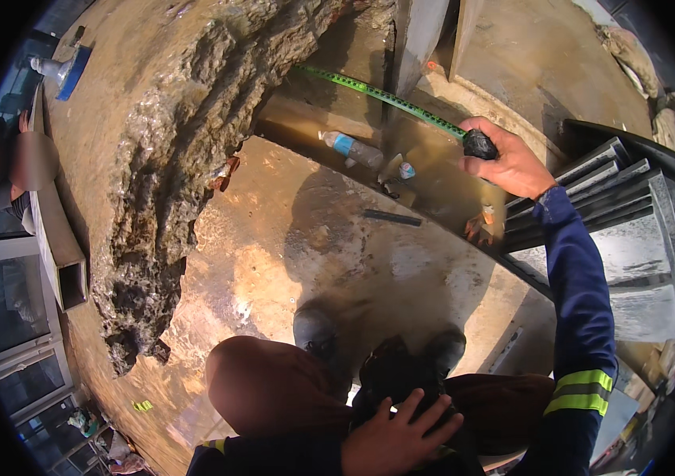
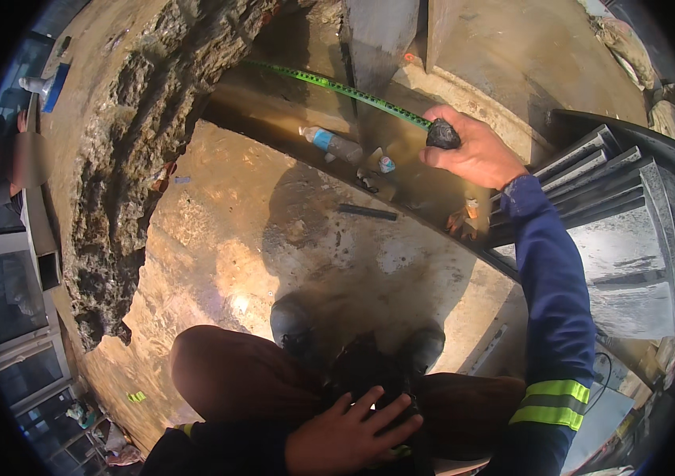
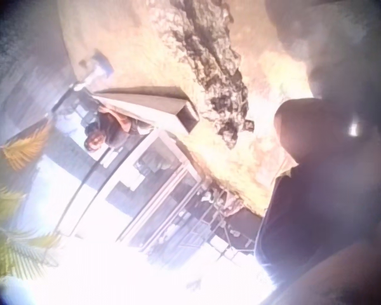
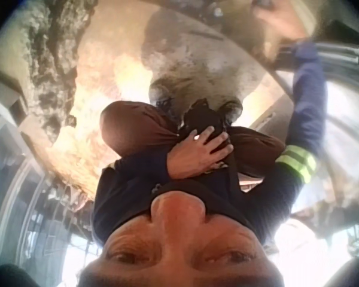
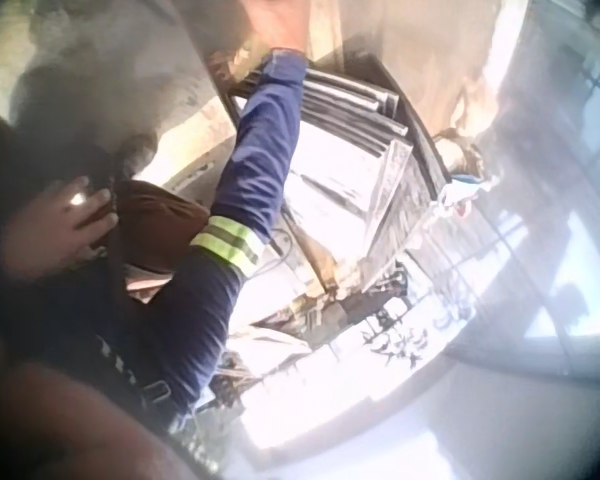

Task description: The person measures a large dark stone tile using a tape measure and marks it with a white marker. They also measure a concrete ledge and mark the tile for cutting.

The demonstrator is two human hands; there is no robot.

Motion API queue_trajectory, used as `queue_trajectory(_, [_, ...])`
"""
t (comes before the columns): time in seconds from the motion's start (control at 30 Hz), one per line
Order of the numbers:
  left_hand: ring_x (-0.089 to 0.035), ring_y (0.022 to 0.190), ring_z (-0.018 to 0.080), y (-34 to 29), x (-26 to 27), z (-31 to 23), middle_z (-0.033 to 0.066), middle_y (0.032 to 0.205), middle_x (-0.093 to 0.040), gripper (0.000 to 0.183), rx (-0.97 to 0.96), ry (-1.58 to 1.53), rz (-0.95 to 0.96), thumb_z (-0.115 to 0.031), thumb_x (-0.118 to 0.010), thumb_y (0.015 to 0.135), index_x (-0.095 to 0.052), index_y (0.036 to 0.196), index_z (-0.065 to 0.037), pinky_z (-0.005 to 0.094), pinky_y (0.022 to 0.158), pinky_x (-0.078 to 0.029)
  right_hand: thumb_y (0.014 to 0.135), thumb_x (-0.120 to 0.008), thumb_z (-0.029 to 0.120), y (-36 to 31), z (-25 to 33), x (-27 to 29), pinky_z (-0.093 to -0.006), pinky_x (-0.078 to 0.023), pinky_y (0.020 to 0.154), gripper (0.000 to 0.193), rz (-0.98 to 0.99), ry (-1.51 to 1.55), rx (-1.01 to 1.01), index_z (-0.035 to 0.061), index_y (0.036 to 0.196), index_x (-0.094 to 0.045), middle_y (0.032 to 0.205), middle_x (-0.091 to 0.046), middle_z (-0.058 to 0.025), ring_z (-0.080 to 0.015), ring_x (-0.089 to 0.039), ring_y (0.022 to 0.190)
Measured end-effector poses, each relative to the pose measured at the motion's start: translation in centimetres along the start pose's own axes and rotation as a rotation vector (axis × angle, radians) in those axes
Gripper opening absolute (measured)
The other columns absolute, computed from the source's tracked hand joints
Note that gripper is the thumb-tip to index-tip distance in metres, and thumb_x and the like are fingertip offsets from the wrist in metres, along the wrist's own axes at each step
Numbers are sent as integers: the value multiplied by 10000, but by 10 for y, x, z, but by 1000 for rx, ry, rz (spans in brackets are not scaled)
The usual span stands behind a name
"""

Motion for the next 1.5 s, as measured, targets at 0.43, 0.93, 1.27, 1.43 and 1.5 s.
queue_trajectory(0.43, [-504, 1377, 523, 2, -5, 7, 218, 1591, -469, 613, 49, 41, 100, -443, -606, 1040, -491, 1557, -134, 669, 994, -545, 878, -816, 312, -2, -6, 4, -316, -504, 899, 536, -78, -49, 75, 144, 1345, -613, 978, -651, -32, -169, -603, 942])
queue_trajectory(0.93, [-534, 1377, 450, 8, -15, 6, 184, 1596, -487, 707, 6, 217, 108, -508, -626, 1004, -428, 1605, -194, 579, 921, -595, 836, -793, 419, -7, -9, 7, -397, -530, 927, 655, -93, -89, 98, 138, 1398, -608, 1057, -732, -113, -293, -688, 1012])
queue_trajectory(1.27, [-472, 1411, 537, 6, -12, 2, 221, 1624, -431, 638, 72, 33, 162, -422, -617, 1040, -454, 1588, -139, 692, 1041, -512, 857, -821, 318, -14, 1, 7, -375, -521, 875, 590, -132, -128, 96, 118, 1370, -607, 982, -695, -104, -247, -651, 926])
queue_trajectory(1.43, [-477, 1406, 536, 5, -8, 1, 219, 1630, -419, 668, 56, 57, 184, -413, -642, 1024, -433, 1601, -151, 682, 1023, -521, 833, -794, 385, -27, 21, 18, -421, -525, 853, 620, -165, -163, 132, 101, 1359, -631, 976, -713, -146, -310, -678, 929])
queue_trajectory(1.5, [-478, 1405, 534, 5, -9, 1, 219, 1630, -417, 684, 45, 68, 167, -409, -654, 1016, -424, 1607, -153, 674, 1012, -525, 810, -780, 419, -34, 31, 25, -438, -525, 837, 644, -195, -183, 135, 87, 1346, -648, 962, -717, -170, -337, -686, 914])
Point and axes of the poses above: each hand's wrist, its own y-axis towards the middle knuckle, its own x-axis out of the back of the hand, z = x × y, the point moved 3 cm from there along y, towards the middle knuckle
